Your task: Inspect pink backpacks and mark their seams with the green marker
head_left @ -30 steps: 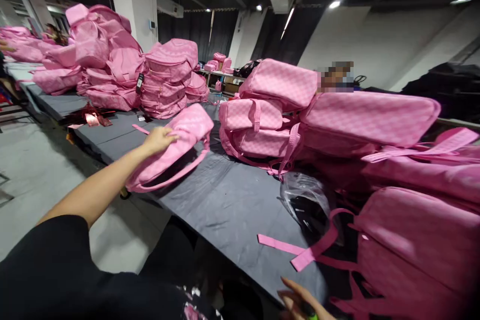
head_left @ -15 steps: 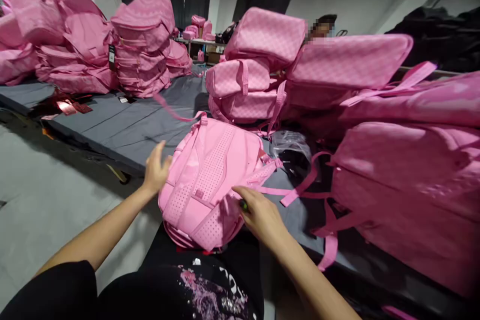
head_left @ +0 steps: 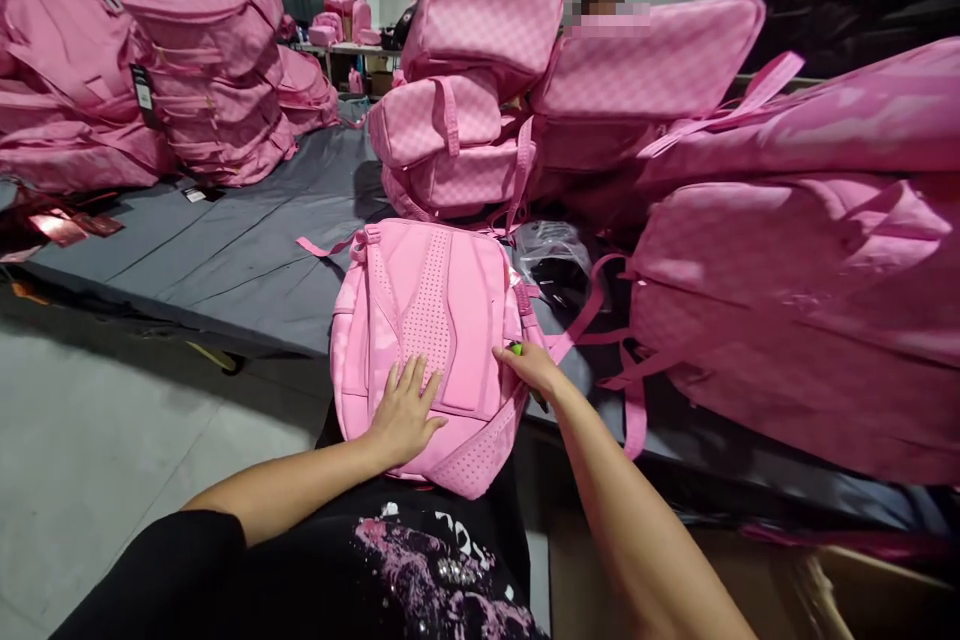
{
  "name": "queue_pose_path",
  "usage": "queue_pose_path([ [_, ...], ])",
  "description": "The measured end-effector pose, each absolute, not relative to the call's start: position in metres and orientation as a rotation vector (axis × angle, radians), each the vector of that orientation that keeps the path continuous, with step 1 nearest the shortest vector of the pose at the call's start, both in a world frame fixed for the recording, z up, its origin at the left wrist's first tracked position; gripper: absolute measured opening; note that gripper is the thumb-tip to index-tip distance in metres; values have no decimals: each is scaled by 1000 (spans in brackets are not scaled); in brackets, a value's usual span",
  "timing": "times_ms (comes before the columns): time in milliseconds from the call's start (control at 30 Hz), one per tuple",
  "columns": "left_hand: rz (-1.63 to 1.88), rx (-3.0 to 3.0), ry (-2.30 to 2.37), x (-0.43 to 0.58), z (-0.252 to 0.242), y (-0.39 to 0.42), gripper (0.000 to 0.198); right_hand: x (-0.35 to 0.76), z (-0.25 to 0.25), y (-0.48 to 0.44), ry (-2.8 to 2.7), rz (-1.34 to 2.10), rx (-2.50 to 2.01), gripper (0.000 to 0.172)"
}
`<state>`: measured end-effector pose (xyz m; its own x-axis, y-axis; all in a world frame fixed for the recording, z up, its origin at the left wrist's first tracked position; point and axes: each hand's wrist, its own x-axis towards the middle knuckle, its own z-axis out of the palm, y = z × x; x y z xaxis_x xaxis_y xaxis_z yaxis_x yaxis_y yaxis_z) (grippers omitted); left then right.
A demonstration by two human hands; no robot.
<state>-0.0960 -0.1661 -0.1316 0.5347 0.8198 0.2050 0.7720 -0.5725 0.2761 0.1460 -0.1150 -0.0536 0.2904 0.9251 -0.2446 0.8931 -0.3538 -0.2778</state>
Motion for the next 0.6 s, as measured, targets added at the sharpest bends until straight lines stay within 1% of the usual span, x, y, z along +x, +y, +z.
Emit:
queue_pose_path([
  [133,498,2624,1445,-80,-156,-192,76,150,-54,-128,-1694,499,-2472,37],
  [200,545,2640,1435,-76,-160,-204,80,154,-51,-141,-1684,435,-2483,39],
  [267,652,2669,1332,-77,-151,-206,74,160,-49,-154,-1691,385,-2486,38],
  [333,764,2682,1227,-83,-126,-187,56,165,-51,-162,-1704,378,-2497,35],
  [367,809,2668,1230,-87,-109,-170,47,168,-53,-165,-1704,391,-2515,35],
  [400,853,2644,1277,-91,-91,-147,43,169,-57,-166,-1698,410,-2542,34],
  [433,930,2613,1340,-94,-72,-121,40,170,-61,-166,-1693,423,-2572,35],
  [533,1334,2494,1538,-102,-22,-42,34,171,-73,-164,-1682,418,-2638,41],
  [600,1349,2494,1531,-102,-3,-2,32,172,-78,-163,-1693,415,-2634,44],
])
